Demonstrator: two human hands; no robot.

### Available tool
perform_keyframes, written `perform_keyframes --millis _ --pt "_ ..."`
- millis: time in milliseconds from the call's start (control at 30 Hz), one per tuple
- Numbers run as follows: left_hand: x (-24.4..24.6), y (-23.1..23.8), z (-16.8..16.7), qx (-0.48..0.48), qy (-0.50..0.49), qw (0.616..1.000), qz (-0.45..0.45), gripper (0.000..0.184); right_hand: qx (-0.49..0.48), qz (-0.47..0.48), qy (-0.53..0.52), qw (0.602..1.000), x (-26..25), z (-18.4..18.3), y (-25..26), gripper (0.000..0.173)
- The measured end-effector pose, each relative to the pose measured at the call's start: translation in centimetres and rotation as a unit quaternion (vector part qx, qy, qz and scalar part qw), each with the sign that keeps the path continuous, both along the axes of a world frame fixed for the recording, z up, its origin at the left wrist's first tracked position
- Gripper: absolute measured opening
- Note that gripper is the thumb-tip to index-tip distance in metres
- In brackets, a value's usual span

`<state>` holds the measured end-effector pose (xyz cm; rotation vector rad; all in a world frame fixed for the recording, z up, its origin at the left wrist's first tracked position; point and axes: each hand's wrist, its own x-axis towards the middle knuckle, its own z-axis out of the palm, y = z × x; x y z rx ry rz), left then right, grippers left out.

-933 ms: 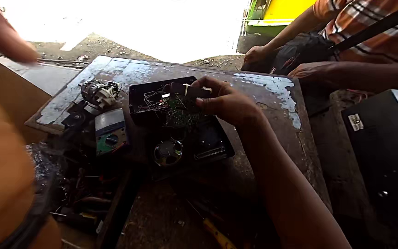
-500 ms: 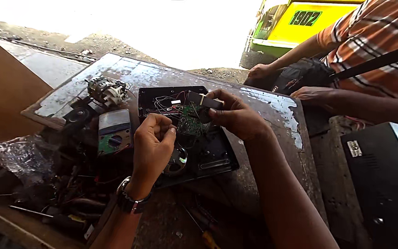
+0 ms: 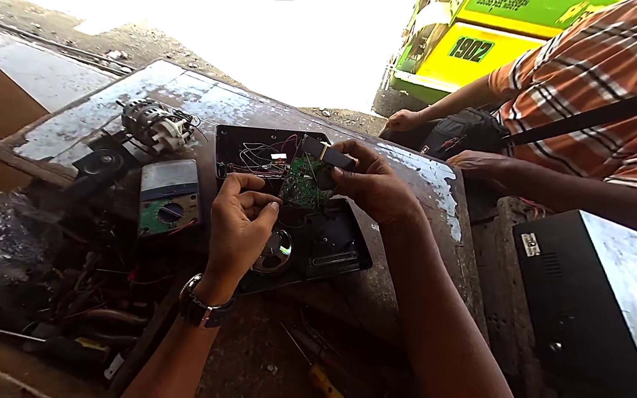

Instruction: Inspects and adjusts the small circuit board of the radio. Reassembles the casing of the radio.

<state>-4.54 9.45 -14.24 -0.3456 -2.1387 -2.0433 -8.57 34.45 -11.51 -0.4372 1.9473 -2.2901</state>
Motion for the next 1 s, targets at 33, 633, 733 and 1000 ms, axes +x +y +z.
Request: perform_keyframes --millis 33,633,733,1000 --pt "0.0 0.0 0.0 0.005 -0.002 1.000 0.002 0.039 0.004 -0.011 -0.001 1.000 0.0 0.0 -0.2 0.031" --pt "-0.2 -0.5 -0.2 0.043 -0.039 0.998 0.032 0.051 0.055 -0.054 0.095 0.992 0.9 0.5 -2.8 0.034" --pt "-0.1 -0.6 -0.2 0.049 -0.026 0.998 0.039 0.050 0.077 -0.049 0.139 0.986 0.7 0.8 -2.4 0.034" --pt "-0.2 -0.6 0.1 0.103 -0.015 0.994 0.034 0.044 0.126 -0.053 0.180 0.974 1.7 2.0 -1.5 0.033"
